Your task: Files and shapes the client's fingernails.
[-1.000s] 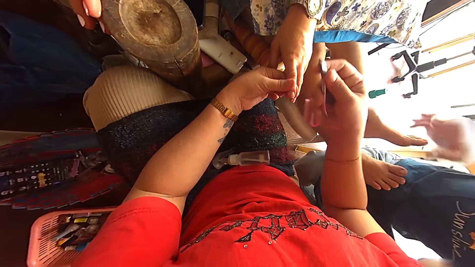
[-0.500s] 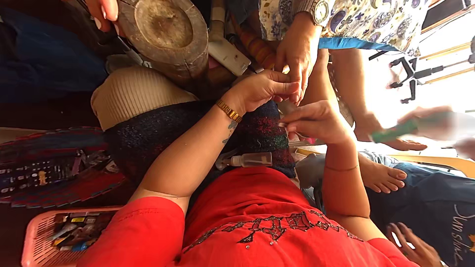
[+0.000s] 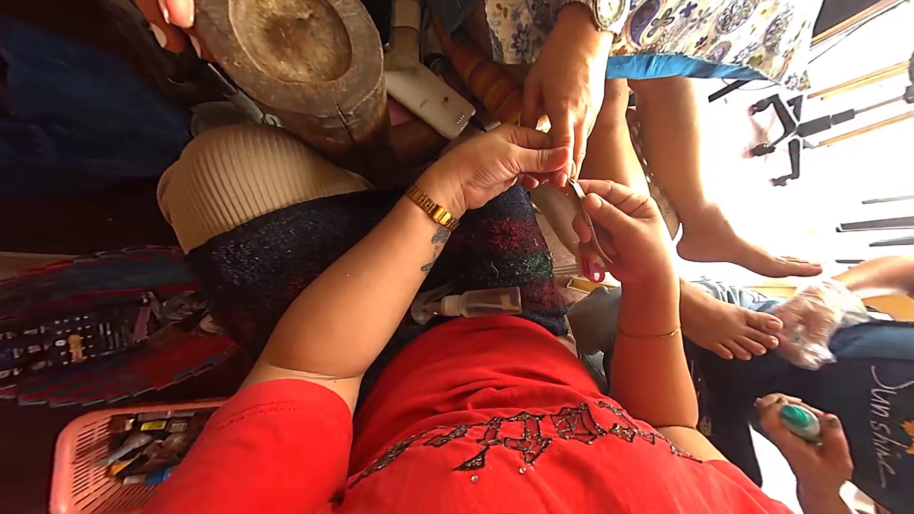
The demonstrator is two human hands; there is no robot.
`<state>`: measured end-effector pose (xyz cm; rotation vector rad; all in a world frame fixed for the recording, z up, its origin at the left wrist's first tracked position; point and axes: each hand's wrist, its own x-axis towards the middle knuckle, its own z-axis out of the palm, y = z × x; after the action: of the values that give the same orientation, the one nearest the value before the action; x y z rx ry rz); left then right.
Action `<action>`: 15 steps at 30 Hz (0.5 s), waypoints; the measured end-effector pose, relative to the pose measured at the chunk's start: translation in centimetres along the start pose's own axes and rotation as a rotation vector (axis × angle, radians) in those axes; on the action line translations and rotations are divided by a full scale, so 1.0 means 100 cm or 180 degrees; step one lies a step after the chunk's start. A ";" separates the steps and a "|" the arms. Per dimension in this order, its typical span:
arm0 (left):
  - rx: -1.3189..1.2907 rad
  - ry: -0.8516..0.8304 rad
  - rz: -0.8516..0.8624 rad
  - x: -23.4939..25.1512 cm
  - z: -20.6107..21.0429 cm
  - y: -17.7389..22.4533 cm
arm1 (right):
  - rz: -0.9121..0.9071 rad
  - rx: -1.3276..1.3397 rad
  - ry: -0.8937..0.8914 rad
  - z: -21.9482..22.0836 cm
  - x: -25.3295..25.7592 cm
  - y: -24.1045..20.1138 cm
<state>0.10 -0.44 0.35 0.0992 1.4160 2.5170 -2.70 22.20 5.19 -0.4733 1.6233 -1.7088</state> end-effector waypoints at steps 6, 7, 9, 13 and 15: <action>-0.0009 -0.0004 0.0001 0.001 -0.002 -0.001 | 0.0057 0.0093 -0.0012 0.000 0.003 -0.001; -0.0007 -0.0008 0.0004 0.001 -0.002 -0.001 | 0.0095 0.0057 -0.0024 0.000 0.003 -0.002; 0.0027 0.0003 0.0016 0.000 -0.002 -0.001 | 0.0154 -0.0032 -0.0031 -0.002 0.003 -0.005; 0.0053 -0.0001 0.0020 0.000 -0.002 -0.001 | 0.0041 -0.0254 -0.0114 -0.005 0.006 -0.009; 0.0050 -0.0005 0.0018 0.000 -0.001 -0.001 | 0.0047 -0.0366 -0.0223 -0.011 0.008 -0.013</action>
<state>0.08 -0.52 0.22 0.1082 1.4372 2.5100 -4.30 22.31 6.09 -0.5693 1.6762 -1.5767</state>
